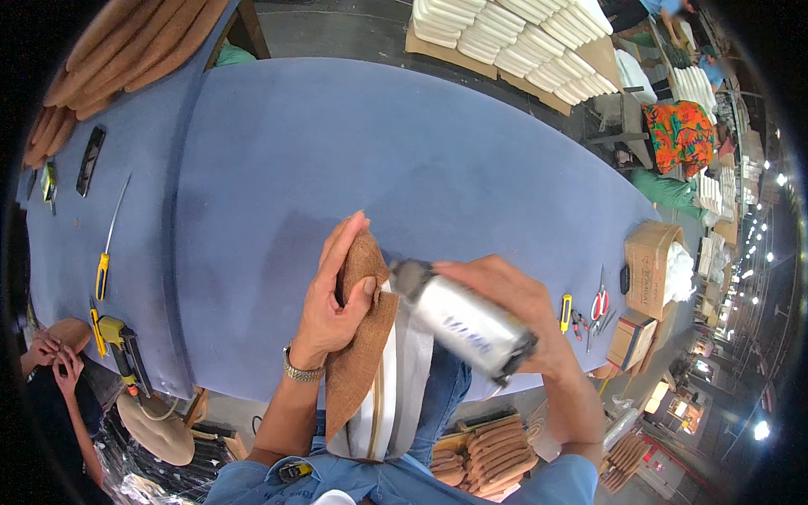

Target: The person trims excess fabric from a cushion cover using a utility knife, then uses a staple gun to secure the fabric to the cushion base. They repeatedly flip and adjust the cushion, trimming and stapling edges to complete the upholstery.

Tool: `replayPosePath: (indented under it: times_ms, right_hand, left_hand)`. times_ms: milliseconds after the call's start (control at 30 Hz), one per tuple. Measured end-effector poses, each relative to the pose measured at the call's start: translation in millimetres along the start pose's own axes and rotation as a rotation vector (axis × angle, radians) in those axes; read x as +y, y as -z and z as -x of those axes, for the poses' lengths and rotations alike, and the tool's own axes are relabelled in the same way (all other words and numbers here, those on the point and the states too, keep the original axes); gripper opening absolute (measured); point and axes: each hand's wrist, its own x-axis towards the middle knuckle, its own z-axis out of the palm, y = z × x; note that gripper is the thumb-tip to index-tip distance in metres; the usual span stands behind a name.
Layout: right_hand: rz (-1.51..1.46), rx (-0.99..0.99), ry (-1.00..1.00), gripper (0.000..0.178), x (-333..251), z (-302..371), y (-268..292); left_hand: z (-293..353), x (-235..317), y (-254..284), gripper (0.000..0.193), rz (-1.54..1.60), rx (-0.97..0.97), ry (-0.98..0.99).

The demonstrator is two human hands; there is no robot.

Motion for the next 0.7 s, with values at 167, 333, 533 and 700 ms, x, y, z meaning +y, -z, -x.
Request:
replayPosePath:
  times_ms: [167,333,533,700]
  right_hand:
    - [0.089,-0.158,0.004,0.061,-32.2,-34.0,-6.1]
    - [0.092,-0.255,-0.003,0.090,-23.2,-45.3,-2.2]
    - [0.116,-0.349,-0.085,0.086,-39.2,-61.7,3.0]
    - [0.154,-0.430,-0.118,0.085,-41.3,-84.2,6.2]
  left_hand:
    - [-0.9,-7.4,2.9,0.081,0.027,-0.009,-0.075]
    - [-2.4,-10.7,4.4,0.082,0.069,-0.026,-0.087]
    - [-6.9,-19.5,5.9,0.084,0.102,-0.039,-0.103]
    - [-15.0,-24.7,15.4,0.085,0.078,-0.069,-0.161]
